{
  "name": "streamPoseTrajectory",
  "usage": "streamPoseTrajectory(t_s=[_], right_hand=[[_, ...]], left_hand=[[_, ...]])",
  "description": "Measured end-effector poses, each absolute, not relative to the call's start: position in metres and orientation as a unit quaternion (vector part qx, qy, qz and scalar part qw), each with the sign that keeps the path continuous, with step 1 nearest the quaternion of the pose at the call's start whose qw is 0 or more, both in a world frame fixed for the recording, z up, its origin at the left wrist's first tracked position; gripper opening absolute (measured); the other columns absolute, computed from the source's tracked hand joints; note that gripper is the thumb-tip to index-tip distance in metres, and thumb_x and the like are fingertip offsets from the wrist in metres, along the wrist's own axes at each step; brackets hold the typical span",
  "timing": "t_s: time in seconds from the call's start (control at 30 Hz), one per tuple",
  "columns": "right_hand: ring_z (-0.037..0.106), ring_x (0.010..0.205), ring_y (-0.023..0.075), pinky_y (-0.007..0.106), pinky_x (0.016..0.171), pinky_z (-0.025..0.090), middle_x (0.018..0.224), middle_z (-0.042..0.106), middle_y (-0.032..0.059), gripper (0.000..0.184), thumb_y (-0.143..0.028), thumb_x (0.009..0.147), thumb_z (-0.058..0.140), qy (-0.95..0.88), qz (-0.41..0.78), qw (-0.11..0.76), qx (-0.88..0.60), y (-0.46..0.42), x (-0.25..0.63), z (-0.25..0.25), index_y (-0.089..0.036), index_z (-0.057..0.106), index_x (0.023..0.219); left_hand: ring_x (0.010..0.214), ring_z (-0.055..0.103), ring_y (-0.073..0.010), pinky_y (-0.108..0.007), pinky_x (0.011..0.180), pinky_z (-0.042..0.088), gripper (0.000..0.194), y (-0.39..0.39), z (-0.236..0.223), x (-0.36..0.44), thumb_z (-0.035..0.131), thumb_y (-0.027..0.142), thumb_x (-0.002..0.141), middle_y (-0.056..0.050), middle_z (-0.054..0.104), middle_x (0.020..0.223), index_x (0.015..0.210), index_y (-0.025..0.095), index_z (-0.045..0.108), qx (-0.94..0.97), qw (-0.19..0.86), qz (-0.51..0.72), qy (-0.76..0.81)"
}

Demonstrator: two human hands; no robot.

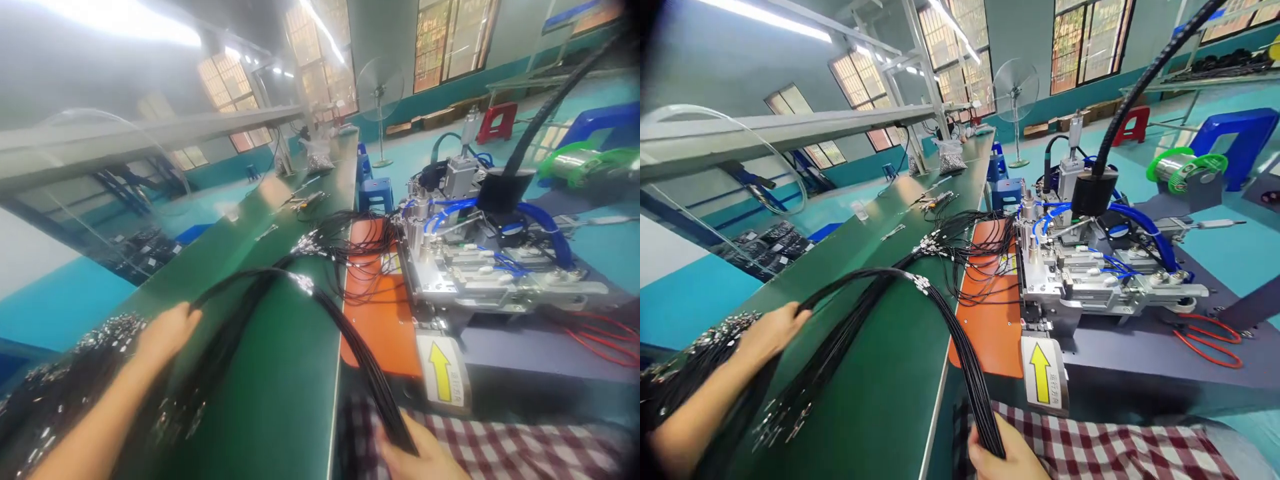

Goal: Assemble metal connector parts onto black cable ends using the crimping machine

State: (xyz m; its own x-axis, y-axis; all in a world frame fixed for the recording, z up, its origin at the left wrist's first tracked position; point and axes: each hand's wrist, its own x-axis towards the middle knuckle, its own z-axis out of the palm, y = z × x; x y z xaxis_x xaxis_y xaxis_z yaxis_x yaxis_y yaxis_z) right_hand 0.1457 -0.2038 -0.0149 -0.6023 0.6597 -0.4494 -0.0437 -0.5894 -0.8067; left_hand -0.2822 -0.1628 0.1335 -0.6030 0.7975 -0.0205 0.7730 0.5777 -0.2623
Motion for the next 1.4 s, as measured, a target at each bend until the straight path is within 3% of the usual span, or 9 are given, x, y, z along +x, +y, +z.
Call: streamPoseTrajectory(t_s=[0.07, 0.17, 0.3, 0.4, 0.5, 0.77, 1.07, 1.27, 1.4], right_hand=[[0.029, 0.036, 0.0055, 0.021, 0.041, 0.024, 0.044, 0.037, -0.0114, 0.050, -0.066, 0.068, 0.065, -0.387, 0.815, 0.217, -0.373, -0.198, 0.135, -0.010, -0.021, 0.048, 0.081], [0.038, 0.039, 0.0069, 0.021, 0.043, 0.029, 0.047, 0.043, -0.0113, 0.048, -0.057, 0.067, 0.071, -0.374, 0.808, 0.233, -0.391, -0.187, 0.127, -0.011, -0.020, 0.047, 0.087], [0.059, 0.066, 0.0112, 0.024, 0.061, 0.044, 0.078, 0.061, -0.0027, 0.049, -0.039, 0.062, 0.082, -0.372, 0.819, 0.234, -0.368, -0.184, 0.145, -0.022, -0.018, 0.052, 0.094], [0.061, 0.083, 0.0141, 0.027, 0.074, 0.046, 0.092, 0.064, 0.0005, 0.054, -0.027, 0.062, 0.084, -0.379, 0.838, 0.234, -0.316, -0.188, 0.166, -0.028, -0.018, 0.053, 0.106], [0.060, 0.091, 0.0168, 0.031, 0.082, 0.045, 0.092, 0.064, 0.0008, 0.052, -0.026, 0.063, 0.084, -0.358, 0.857, 0.240, -0.283, -0.192, 0.178, -0.032, -0.018, 0.055, 0.105], [0.060, 0.081, 0.0158, 0.031, 0.079, 0.044, 0.086, 0.064, 0.0008, 0.037, -0.025, 0.062, 0.082, -0.351, 0.870, 0.224, -0.265, -0.209, 0.195, -0.033, -0.015, 0.058, 0.089], [0.060, 0.102, 0.0241, 0.040, 0.090, 0.047, 0.110, 0.062, 0.0091, 0.066, -0.022, 0.060, 0.082, -0.457, 0.772, 0.225, -0.379, -0.215, 0.212, -0.026, -0.017, 0.051, 0.119], [0.063, 0.087, 0.0171, 0.034, 0.081, 0.052, 0.097, 0.064, 0.0043, 0.038, -0.023, 0.079, 0.067, -0.443, 0.684, 0.385, -0.433, -0.201, 0.226, 0.013, -0.020, 0.055, 0.115], [0.062, 0.070, 0.0135, 0.029, 0.069, 0.051, 0.075, 0.063, -0.0002, 0.013, -0.028, 0.081, 0.067, -0.430, 0.671, 0.426, -0.429, -0.185, 0.225, 0.026, -0.018, 0.064, 0.088]], left_hand=[[0.074, 0.062, -0.0251, -0.042, 0.065, 0.052, 0.036, -0.175, 0.142, -0.271, 0.034, 0.040, 0.096, -0.004, 0.062, 0.073, 0.086, 0.017, 0.059, -0.441, 0.081, 0.117, -0.886], [0.061, 0.061, -0.0305, -0.043, 0.053, 0.049, 0.038, -0.186, 0.130, -0.240, 0.035, 0.041, 0.090, -0.005, 0.055, 0.057, 0.067, 0.018, 0.055, -0.461, 0.089, 0.118, -0.875], [0.094, 0.060, -0.0433, -0.061, 0.073, 0.047, 0.040, -0.180, 0.088, -0.160, 0.038, 0.038, 0.087, -0.024, 0.063, 0.095, 0.096, 0.007, 0.063, -0.592, 0.078, 0.096, -0.796], [0.121, 0.049, -0.0267, -0.042, 0.101, 0.039, 0.040, -0.163, 0.065, -0.080, 0.032, 0.030, 0.095, -0.014, 0.055, 0.129, 0.123, 0.017, 0.056, -0.761, -0.017, 0.058, -0.646], [0.122, 0.046, -0.0184, -0.032, 0.103, 0.036, 0.034, -0.144, 0.061, -0.020, 0.037, 0.025, 0.096, -0.003, 0.055, 0.130, 0.125, 0.029, 0.056, -0.864, -0.125, 0.043, -0.487], [0.085, 0.053, -0.0164, -0.028, 0.077, 0.040, 0.013, -0.139, 0.071, 0.006, 0.061, 0.018, 0.086, -0.001, 0.057, 0.083, 0.079, 0.024, 0.070, -0.890, -0.273, 0.046, -0.362], [0.083, 0.057, -0.0146, -0.026, 0.075, 0.046, 0.022, -0.145, 0.067, 0.010, 0.040, 0.024, 0.097, -0.004, 0.061, 0.091, 0.093, 0.018, 0.060, -0.829, -0.330, -0.085, -0.443], [0.083, 0.060, -0.0161, -0.029, 0.075, 0.048, 0.016, -0.161, 0.064, 0.008, 0.042, 0.026, 0.096, -0.004, 0.065, 0.089, 0.096, 0.020, 0.058, -0.799, -0.287, -0.147, -0.508], [0.094, 0.061, -0.0185, -0.032, 0.082, 0.050, 0.017, -0.171, 0.066, 0.017, 0.050, 0.025, 0.092, -0.005, 0.066, 0.101, 0.108, 0.022, 0.056, -0.812, -0.266, -0.155, -0.497]])
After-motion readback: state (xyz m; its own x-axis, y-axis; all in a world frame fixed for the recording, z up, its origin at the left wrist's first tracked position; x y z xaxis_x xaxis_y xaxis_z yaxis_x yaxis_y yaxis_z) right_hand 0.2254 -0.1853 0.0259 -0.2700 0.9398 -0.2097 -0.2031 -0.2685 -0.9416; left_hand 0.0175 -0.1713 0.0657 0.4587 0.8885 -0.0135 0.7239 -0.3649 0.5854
